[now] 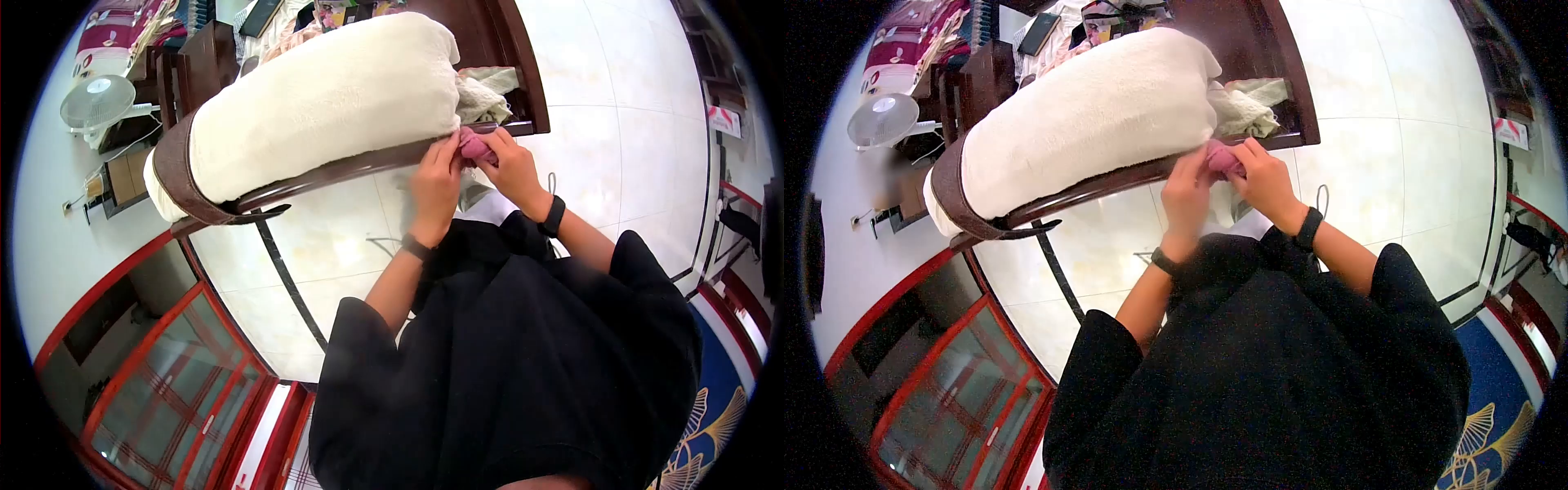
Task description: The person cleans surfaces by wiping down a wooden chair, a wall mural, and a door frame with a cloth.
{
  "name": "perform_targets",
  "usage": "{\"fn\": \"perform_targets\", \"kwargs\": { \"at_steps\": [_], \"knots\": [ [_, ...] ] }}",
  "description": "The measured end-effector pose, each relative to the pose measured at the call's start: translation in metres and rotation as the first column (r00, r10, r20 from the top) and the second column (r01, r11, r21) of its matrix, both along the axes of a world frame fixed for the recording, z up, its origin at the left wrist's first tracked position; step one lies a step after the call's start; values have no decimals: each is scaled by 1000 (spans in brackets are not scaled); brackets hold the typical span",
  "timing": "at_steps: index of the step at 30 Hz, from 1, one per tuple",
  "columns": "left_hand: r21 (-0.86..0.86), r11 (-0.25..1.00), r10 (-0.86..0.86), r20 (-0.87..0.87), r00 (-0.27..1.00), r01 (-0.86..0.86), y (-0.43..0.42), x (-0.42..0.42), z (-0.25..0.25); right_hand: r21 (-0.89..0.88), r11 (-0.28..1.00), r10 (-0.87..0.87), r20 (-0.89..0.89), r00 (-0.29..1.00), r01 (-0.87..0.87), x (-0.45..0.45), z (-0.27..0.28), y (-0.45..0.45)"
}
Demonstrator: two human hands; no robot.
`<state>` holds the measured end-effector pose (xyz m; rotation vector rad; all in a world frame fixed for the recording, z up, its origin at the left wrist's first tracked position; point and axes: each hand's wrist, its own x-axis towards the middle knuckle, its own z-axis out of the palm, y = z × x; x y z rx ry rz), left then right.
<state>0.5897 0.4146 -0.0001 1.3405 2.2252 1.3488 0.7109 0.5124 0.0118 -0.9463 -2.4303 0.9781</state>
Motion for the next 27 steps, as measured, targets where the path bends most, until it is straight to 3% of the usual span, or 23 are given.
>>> {"fn": "perform_targets", "kwargs": {
  "at_steps": [11, 17, 18, 19, 24, 27],
  "knots": [
    [-23, 992, 125, -83, 989, -128, -15, 5, -8, 73, 997, -15, -81, 997, 21, -8, -16, -18],
    [6, 988, 151, -9, 988, -151, -14, 20, -10, 29, 999, 21, -117, 993, -18, 5, -26, -13],
    [25, 987, 162, -69, 984, -161, -13, 27, -11, 4, 1000, 28, -150, 988, -28, 9, -30, -10],
    [9, 984, 180, 3, 984, -180, -12, 37, -17, -23, 999, 33, -185, 982, -38, 17, -35, -8],
    [50, 974, 221, -8, 975, -221, 20, 101, -38, 10, 999, 51, -278, 959, -50, 74, -61, 30],
    [25, 967, 249, 78, 965, -252, 63, 149, -69, 4, 1000, 0, -301, 954, 1, 116, -96, 67]
  ]
}}
